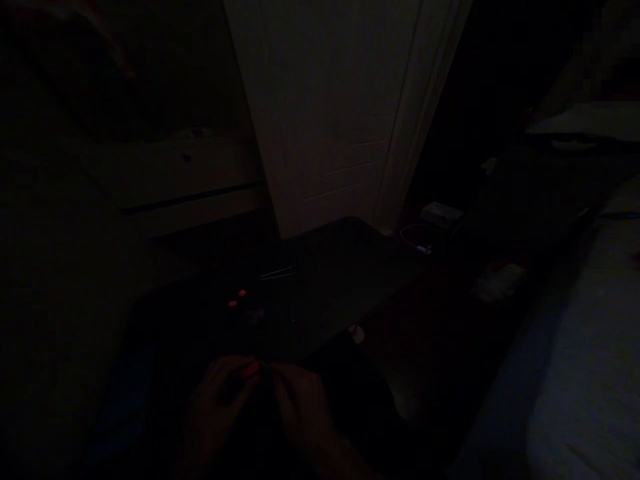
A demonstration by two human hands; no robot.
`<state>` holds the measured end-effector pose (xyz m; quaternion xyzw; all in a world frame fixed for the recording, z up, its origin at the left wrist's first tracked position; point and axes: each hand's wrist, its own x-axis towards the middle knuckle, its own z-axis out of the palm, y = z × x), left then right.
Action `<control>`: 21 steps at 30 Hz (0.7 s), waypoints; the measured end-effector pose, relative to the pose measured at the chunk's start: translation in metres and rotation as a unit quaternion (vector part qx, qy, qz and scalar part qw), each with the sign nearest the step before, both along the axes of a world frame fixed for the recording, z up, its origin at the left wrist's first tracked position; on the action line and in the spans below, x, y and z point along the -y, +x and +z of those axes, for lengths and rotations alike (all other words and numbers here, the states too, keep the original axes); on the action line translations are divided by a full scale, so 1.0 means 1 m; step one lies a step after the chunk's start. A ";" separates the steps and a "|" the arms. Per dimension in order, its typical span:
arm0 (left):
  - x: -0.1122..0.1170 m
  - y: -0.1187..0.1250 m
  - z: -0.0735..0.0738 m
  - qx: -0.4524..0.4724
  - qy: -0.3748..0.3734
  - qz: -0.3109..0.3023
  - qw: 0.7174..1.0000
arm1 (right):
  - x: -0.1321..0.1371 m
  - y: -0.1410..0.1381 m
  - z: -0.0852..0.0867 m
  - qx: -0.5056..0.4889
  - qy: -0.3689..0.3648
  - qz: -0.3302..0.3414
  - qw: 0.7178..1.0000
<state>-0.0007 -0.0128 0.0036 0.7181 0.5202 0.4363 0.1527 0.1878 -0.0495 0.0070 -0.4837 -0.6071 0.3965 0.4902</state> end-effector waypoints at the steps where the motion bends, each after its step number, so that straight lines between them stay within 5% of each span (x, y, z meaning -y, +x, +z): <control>1: 0.000 0.001 -0.001 -0.006 -0.004 -0.003 1.000 | 0.001 -0.002 -0.002 0.001 0.008 0.003 1.000; 8: -0.004 0.003 -0.005 -0.007 -0.017 0.011 1.000 | 0.007 -0.013 -0.014 -0.029 0.023 -0.066 0.997; 21: -0.002 -0.002 -0.002 -0.012 -0.031 0.004 0.999 | 0.014 -0.022 -0.019 -0.029 0.040 -0.032 0.998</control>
